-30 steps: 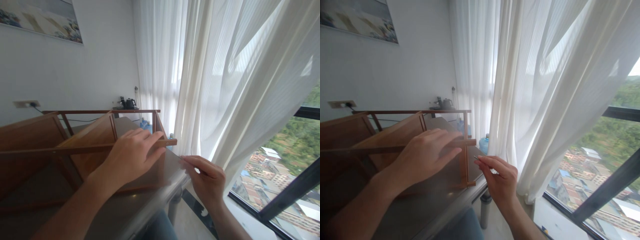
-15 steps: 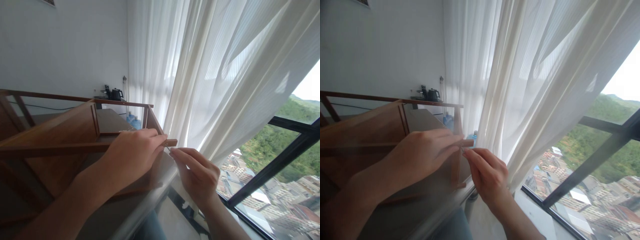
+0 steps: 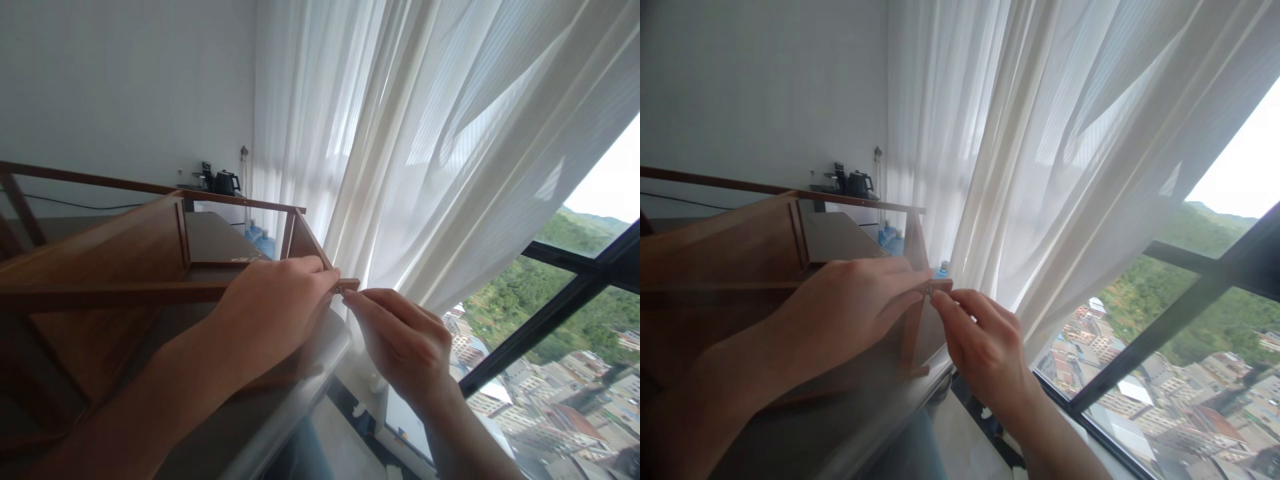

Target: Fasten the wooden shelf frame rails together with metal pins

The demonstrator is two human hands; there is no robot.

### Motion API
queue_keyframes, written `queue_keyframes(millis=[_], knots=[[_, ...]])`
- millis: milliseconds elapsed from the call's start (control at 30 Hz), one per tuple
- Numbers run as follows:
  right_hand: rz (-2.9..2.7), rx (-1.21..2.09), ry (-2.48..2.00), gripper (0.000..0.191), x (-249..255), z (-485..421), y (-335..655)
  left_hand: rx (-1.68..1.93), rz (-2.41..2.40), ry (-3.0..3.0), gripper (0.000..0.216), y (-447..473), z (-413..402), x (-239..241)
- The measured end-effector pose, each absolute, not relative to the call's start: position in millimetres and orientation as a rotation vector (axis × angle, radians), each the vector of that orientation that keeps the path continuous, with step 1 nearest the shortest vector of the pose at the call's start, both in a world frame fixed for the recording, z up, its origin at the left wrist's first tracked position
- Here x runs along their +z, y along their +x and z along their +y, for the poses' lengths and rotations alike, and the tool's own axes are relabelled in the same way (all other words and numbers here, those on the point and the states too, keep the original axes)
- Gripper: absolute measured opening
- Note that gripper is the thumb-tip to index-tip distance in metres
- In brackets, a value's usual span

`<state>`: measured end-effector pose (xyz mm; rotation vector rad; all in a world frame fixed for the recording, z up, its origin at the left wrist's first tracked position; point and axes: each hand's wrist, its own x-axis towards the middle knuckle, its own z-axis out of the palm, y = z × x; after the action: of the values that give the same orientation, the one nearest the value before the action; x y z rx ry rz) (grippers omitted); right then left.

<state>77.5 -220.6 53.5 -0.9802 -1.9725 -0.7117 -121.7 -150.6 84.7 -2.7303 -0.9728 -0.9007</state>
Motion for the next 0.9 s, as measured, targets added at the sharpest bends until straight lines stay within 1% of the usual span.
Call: queue_keyframes(millis=[200,300,433,533,667,767,900], knots=[[-2.255,-0.874,-0.944,0.026,76,-222,86,-0.885,-0.981,-2.721,0.022,-120,-150,85],[-2.333,-0.998,-0.911,0.026,86,-222,87,-0.907,-0.953,-2.717,0.023,-120,-149,84],[-2.368,-1.051,-0.894,0.024,92,-220,87,-0.898,-0.908,-2.721,0.021,-120,-147,82],[-2.299,-0.995,-0.917,0.022,87,-220,87,-0.898,-0.929,-2.709,0.017,-120,-148,82],[-2.14,-0.799,-1.002,0.014,75,-219,80,-0.881,-0.967,-2.7,0.015,-120,-149,82],[-2.021,-0.663,-1.071,0.009,70,-220,75,-0.845,-0.971,-2.704,0.019,-120,-149,82],[-1.947,-0.608,-1.104,0.005,66,-221,72,-0.808,-1.009,-2.713,0.025,-120,-148,84]])
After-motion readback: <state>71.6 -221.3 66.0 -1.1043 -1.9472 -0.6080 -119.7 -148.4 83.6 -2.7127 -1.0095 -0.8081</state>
